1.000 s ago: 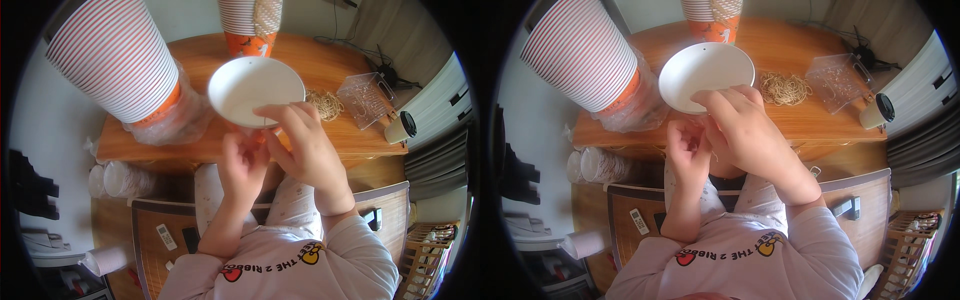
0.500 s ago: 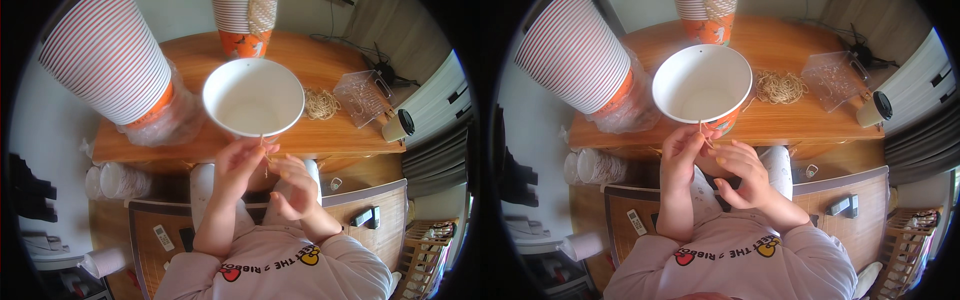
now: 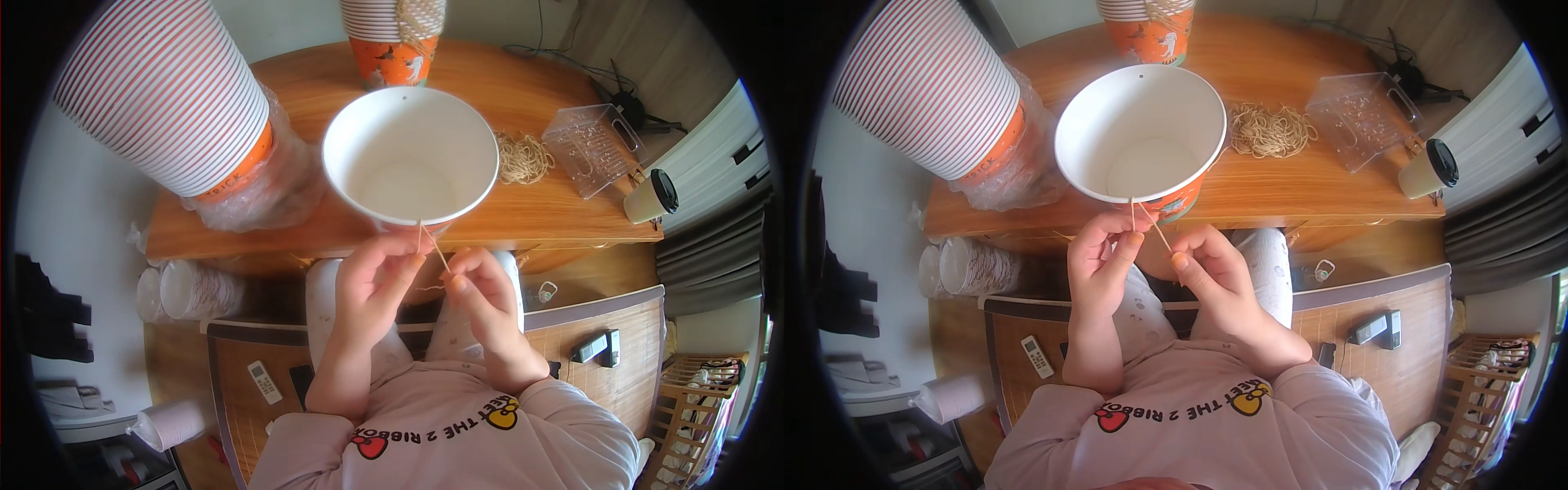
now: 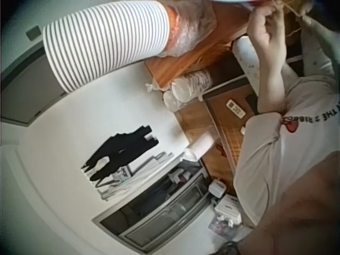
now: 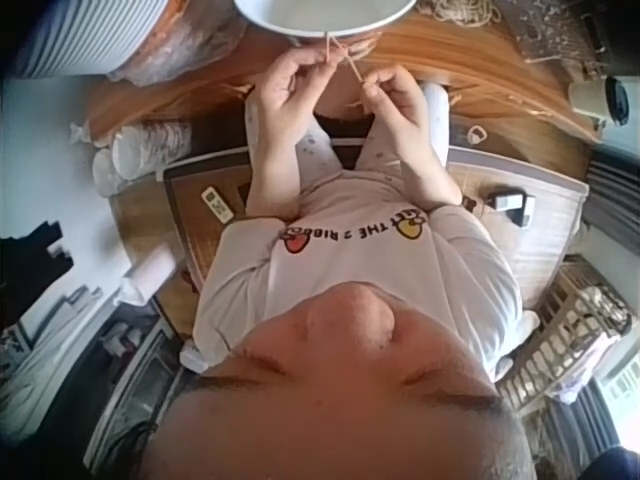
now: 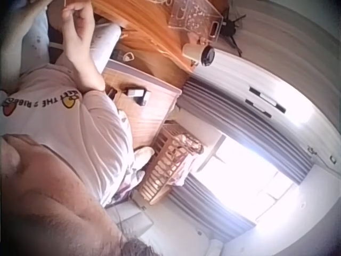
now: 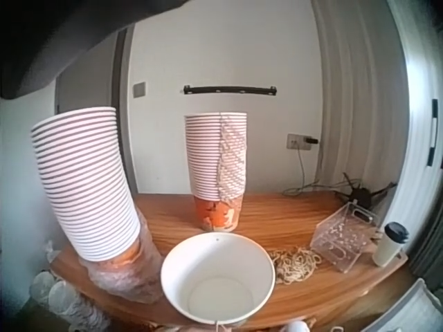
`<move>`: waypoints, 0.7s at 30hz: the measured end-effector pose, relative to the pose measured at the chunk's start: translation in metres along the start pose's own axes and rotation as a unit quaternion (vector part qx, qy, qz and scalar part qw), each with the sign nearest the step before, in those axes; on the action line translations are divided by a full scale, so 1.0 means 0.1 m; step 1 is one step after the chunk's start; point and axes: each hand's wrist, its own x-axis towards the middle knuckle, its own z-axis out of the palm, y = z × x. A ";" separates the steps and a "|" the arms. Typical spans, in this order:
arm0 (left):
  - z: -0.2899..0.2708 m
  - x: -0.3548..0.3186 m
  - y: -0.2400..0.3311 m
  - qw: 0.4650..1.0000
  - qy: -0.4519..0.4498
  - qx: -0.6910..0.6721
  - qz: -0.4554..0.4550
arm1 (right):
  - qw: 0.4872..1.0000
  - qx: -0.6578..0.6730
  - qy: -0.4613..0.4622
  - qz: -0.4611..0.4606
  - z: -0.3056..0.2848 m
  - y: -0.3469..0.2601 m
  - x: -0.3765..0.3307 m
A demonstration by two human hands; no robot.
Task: Tying rubber bands around paper bowls for packaging.
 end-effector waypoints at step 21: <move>0.03 -0.11 -0.02 0.945 0.088 -0.268 -0.164 | 0.892 -0.401 0.056 -0.203 0.14 -0.13 0.13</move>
